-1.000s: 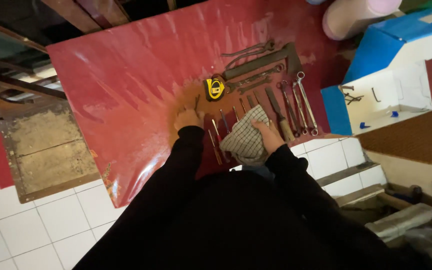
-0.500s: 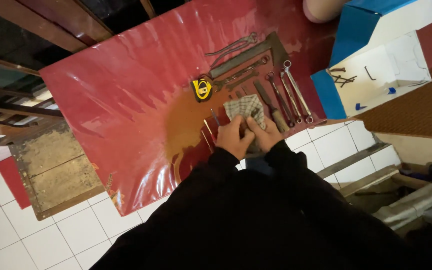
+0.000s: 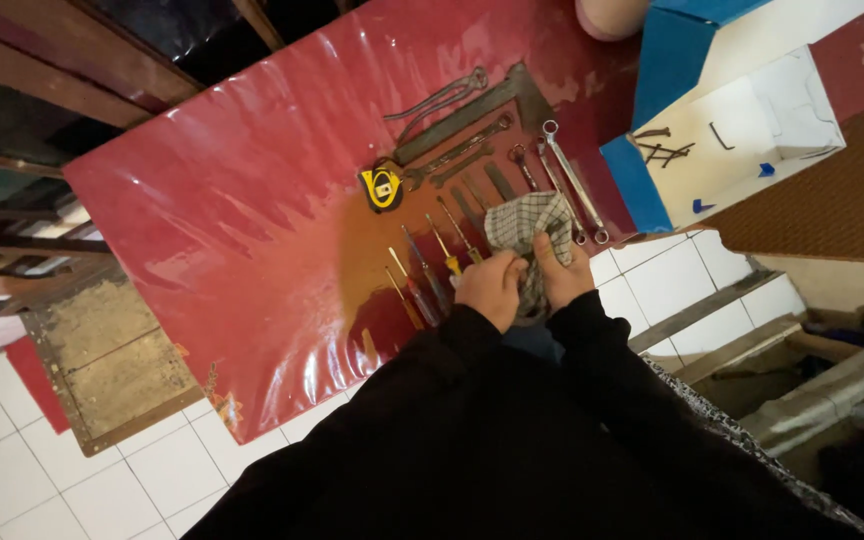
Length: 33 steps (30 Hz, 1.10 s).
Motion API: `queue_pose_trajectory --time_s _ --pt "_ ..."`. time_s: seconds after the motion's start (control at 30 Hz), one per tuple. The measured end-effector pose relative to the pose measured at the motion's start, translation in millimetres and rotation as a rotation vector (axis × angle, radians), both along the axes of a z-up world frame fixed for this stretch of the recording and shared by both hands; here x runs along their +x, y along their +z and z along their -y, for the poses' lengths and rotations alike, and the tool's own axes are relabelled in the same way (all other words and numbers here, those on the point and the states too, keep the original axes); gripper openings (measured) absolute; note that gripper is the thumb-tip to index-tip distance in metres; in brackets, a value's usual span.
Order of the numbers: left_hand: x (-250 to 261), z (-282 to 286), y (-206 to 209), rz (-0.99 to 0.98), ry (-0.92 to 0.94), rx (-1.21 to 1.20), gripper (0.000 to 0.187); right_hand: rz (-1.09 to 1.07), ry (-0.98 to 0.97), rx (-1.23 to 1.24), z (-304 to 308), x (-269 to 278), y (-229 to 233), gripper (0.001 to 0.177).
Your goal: The person wipes various hand tools with a cloth on a red table and places them into a cardboard box. The tools include screwdrivers, wrenches, pliers, and a tape measure. The person handles each tool individually, wipes it, and puts it into the box.
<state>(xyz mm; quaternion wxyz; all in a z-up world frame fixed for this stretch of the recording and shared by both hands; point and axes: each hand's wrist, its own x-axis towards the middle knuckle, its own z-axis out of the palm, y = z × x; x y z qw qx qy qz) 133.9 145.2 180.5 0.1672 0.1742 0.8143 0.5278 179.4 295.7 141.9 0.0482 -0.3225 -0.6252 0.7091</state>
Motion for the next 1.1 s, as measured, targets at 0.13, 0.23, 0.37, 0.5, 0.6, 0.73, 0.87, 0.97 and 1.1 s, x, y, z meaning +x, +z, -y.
queue_pose_trajectory --time_s 0.13,0.23,0.37,0.5,0.6,0.73,0.87,0.97,1.1 --pt "-8 -12 -4 0.032 0.075 0.079 0.019 -0.071 0.192 0.053 -10 5 -17 0.036" --pt "-16 -18 3 0.027 0.127 0.108 0.02 -0.019 0.164 -0.098 -3 2 6 0.035" --pt "-22 -21 12 0.076 0.105 0.12 0.023 -0.146 -0.022 -0.414 11 -12 59 0.043" --pt "-25 -20 11 0.089 0.17 0.127 0.02 -0.163 -0.265 -0.652 25 -28 95 0.043" --pt "-25 -21 -8 -0.027 0.173 0.103 0.016 -0.125 -0.036 -0.539 0 -3 12 0.036" --pt "-27 -19 -10 -0.067 0.145 0.043 0.018 -0.171 0.072 -0.302 -9 -8 -13 0.028" --pt "-36 -2 11 -0.086 0.098 -0.042 0.023 -0.147 0.186 0.059 7 -37 18 0.026" --pt "-40 7 15 -0.109 0.1 -0.043 0.024 -0.093 0.185 0.183 16 -48 28 0.028" --pt "-46 20 33 -0.102 0.132 0.035 0.024 -0.045 0.152 0.059 15 -52 9 0.033"
